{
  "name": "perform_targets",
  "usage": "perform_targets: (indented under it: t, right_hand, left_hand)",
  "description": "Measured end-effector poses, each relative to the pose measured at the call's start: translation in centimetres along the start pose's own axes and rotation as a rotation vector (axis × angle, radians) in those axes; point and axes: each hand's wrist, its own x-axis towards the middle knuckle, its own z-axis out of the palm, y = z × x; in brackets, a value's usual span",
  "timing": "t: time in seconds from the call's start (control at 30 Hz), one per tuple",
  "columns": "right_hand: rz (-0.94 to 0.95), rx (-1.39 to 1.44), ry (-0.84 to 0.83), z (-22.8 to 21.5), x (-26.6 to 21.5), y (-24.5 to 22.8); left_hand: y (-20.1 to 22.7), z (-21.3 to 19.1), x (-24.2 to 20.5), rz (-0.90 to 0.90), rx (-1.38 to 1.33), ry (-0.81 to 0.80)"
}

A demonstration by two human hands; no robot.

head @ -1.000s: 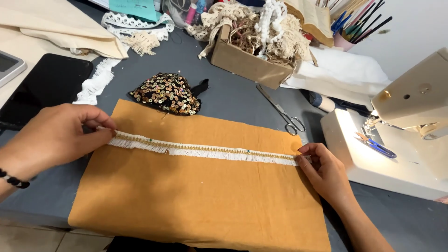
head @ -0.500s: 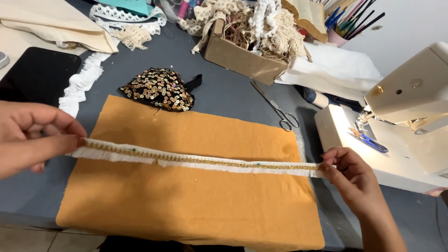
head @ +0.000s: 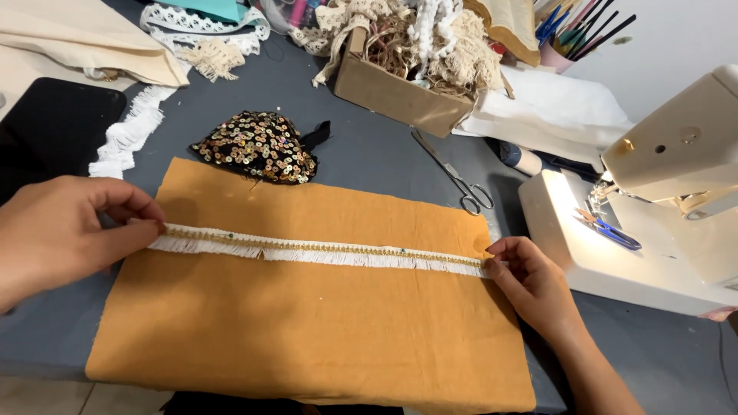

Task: Measuring and positioning decorative trim on a piece of fabric at a sewing workstation

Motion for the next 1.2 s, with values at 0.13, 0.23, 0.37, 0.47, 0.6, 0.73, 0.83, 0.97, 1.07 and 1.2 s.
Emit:
perform_targets:
  t: [0.13,0.23,0.37,0.47,0.6,0.73,0.83,0.97,1.07,1.2]
  right_hand:
    - [-0.069,-0.169,0.043,0.4,-0.3,-0.4]
    - [-0.152,-0.226,0.09,0.4,-0.7,-0.3]
    - [-0.268,-0.418,0.155,-0.4,-2.0,0.1]
    - [-0.315,-0.475,0.256,-1.8,-3.7,0.1]
    - [-0.395,-0.496,0.405,-4.2,-6.7,0.2]
    - [-0.433,-0.458,0.371,-5.0,-8.2,0.6]
    - [-0.491,-0.425,0.228,-3.9,-8.2,0.5]
    - [-0.544,-0.366,-0.129,-2.3,-6.5,0.7]
    - [-0.573,-0.427,-0.207,-1.7,-5.4,1.2]
    - [-0.537,-0.516,-0.281,-1.1,-4.5,2.1]
  left_hand:
    - [-0.3,0.4,-0.1,0.026,0.08,0.046]
    - [-0.5,0.6,-0.2,0.058,0.134,0.085]
    - [-0.9,0.4,-0.5,0.09,0.172,0.118]
    - [-2.5,0.9,0.0,0.151,0.135,0.184]
    - [-6.3,2.1,0.9,0.38,-0.299,0.353]
    - [-4.1,-0.1,-3.5,0.558,-0.275,0.413]
    - [-1.9,-0.7,-6.3,0.847,0.109,0.533]
    - [-1.8,1.2,-6.3,0.943,0.417,0.294]
    - [-2.5,2.2,-5.8,0.93,0.471,0.213]
    - [-3.5,3.0,-5.0,0.876,0.51,0.179]
